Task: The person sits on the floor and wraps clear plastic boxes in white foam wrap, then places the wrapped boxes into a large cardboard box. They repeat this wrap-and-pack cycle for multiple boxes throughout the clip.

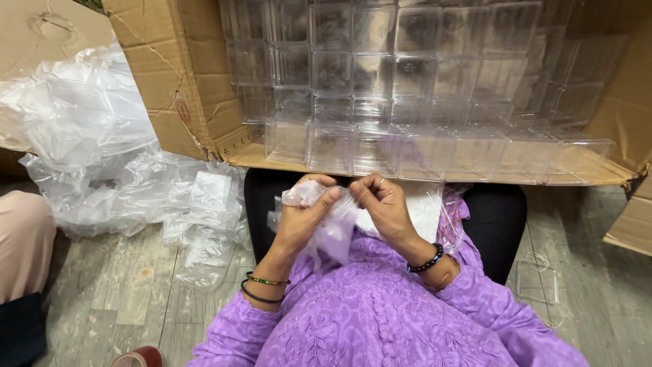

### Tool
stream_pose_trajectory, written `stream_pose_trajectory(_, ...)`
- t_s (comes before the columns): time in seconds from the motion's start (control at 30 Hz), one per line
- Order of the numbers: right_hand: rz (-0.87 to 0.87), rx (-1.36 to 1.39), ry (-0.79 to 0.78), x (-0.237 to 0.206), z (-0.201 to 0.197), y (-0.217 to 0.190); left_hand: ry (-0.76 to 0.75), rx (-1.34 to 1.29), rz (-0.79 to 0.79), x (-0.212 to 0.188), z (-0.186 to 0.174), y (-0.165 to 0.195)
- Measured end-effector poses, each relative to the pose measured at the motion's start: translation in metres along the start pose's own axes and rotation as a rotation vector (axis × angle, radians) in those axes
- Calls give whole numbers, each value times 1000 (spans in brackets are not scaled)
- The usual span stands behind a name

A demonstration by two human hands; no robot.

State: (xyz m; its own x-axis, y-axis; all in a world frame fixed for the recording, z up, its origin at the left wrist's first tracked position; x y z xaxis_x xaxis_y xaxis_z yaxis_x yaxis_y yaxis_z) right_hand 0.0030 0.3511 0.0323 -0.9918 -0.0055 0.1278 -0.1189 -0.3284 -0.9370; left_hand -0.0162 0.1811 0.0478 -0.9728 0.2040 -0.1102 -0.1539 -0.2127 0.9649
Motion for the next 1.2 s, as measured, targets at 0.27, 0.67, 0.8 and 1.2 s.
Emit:
stream_pose_trajectory(0.27, 316, 581, -159, -4, 10, 41, -116, -316, -200, 15, -16, -63)
stream_pose_trajectory(0.67, -315, -1418, 110, 90, 3, -31, 8, 707, 499, 133, -78, -1)
stream_pose_trajectory(0.8, -261, -1512, 117, 113, 13, -15, 39, 488, 325, 195, -78, -37)
stream_pose_trajectory(1.2, 293, 216, 82, 50, 30, 135, 268, -35, -115, 69, -191, -106)
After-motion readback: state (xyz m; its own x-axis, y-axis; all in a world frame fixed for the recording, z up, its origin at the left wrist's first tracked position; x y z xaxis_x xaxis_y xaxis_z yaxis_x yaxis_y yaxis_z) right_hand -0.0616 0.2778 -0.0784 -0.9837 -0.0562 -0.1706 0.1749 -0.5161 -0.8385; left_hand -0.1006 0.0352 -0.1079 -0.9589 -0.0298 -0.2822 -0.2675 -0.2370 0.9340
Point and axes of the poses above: each hand's wrist, its own x-axis towards the middle knuckle, its own z-axis out of the palm, y = z × x, the point moved 8 cm from there along x, towards the middle knuckle
